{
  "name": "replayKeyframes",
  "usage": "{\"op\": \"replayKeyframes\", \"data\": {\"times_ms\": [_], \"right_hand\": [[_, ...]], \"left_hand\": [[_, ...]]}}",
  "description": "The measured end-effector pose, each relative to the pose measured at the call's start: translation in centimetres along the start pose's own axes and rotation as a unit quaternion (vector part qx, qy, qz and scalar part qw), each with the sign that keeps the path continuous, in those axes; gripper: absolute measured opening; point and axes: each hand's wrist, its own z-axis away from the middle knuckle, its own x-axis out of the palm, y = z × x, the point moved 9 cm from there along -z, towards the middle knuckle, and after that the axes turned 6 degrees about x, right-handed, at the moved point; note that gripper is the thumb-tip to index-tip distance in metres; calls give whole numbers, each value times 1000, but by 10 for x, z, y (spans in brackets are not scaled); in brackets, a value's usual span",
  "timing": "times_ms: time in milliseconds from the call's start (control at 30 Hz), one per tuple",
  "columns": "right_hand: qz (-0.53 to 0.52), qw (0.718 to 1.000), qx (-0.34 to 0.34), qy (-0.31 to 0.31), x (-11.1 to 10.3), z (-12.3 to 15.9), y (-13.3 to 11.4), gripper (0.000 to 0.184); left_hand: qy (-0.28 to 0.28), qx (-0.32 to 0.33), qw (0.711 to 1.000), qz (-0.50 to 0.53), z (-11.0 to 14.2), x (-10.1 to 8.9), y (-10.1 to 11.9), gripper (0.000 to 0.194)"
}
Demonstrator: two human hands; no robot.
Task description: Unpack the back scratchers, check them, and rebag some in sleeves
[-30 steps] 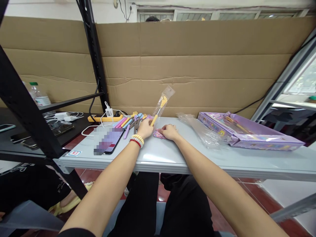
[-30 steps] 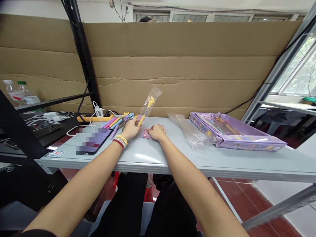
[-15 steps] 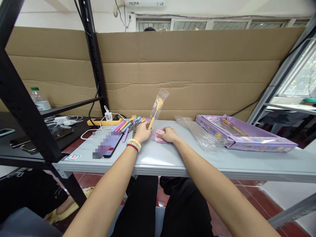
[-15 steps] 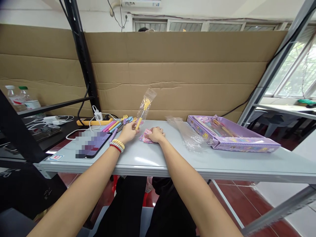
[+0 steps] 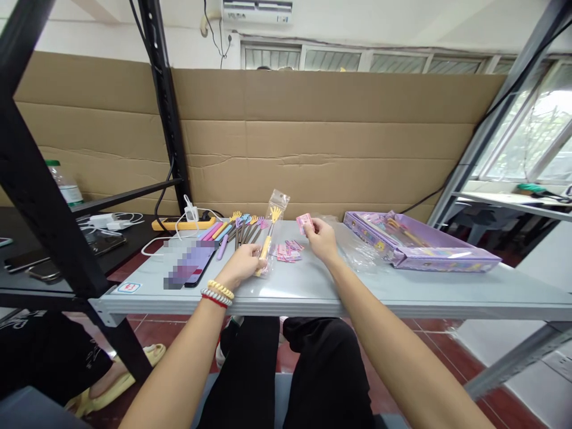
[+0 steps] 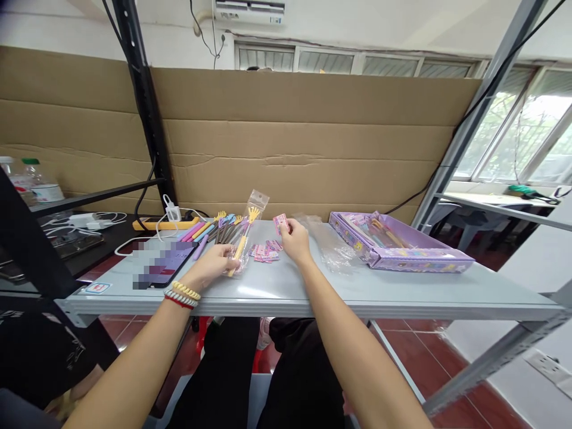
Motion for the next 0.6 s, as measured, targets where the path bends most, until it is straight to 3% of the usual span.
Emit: {"op": "replayKeyframes", "data": {"times_ms": [167, 300, 433, 600], "right_hand": [[59, 987, -141, 45, -24, 19, -26, 15], [89, 959, -247, 111, -34, 29, -48, 9], [105, 955, -246, 129, -36, 23, -50, 3], [63, 975, -170, 124, -44, 12, -38, 3]], "left_hand": [[-50, -12, 998, 29, 27, 13, 13, 17], [-111, 18, 993, -27, 41, 24, 31, 16], [-156, 46, 980, -111, 48, 28, 39, 25], [-160, 99, 954, -231, 50, 22, 50, 35]]}}
